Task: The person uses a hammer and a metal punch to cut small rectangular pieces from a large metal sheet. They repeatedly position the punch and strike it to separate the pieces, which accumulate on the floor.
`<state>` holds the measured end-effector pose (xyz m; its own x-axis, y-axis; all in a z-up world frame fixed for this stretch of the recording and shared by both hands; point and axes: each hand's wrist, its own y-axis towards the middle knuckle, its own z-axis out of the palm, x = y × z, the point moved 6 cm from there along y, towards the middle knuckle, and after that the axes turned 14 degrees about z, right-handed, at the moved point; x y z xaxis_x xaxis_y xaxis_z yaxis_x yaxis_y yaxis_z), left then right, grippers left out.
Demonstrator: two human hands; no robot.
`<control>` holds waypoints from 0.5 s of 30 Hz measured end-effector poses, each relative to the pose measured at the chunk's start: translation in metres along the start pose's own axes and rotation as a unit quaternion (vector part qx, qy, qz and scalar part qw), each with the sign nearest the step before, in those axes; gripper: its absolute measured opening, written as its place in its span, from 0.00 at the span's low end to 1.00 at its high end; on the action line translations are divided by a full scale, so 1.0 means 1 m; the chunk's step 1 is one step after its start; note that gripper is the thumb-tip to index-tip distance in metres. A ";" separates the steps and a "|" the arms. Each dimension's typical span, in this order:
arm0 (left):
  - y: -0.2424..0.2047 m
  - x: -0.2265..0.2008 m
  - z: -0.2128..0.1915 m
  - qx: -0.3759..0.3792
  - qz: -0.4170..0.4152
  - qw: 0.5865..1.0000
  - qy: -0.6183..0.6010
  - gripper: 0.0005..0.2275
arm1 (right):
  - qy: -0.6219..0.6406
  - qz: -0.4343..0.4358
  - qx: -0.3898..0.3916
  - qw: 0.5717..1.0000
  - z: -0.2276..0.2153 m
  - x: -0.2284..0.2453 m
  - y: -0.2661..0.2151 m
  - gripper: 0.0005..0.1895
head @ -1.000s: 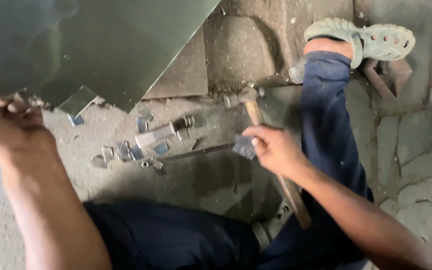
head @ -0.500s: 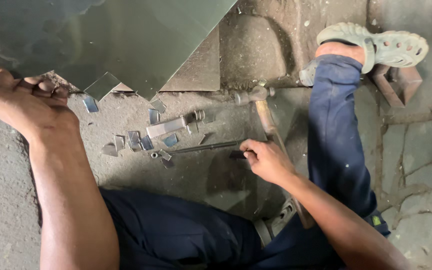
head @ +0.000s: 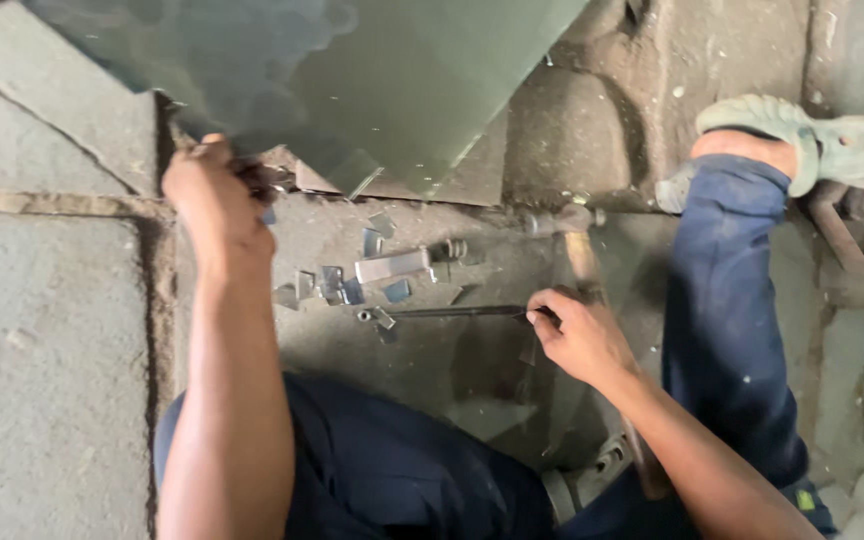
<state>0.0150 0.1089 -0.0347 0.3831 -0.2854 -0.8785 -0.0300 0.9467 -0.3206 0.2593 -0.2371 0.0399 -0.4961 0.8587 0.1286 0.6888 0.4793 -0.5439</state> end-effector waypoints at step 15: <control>-0.032 0.015 0.033 0.121 -0.059 0.980 0.145 0.04 | -0.064 -0.012 0.088 0.994 0.027 0.007 0.010 0.13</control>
<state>0.0522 0.0789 -0.0260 0.0917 -0.3912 -0.9157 0.2328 0.9025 -0.3623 0.2481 -0.2313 0.0129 -0.5824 0.8118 0.0418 0.5789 0.4504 -0.6797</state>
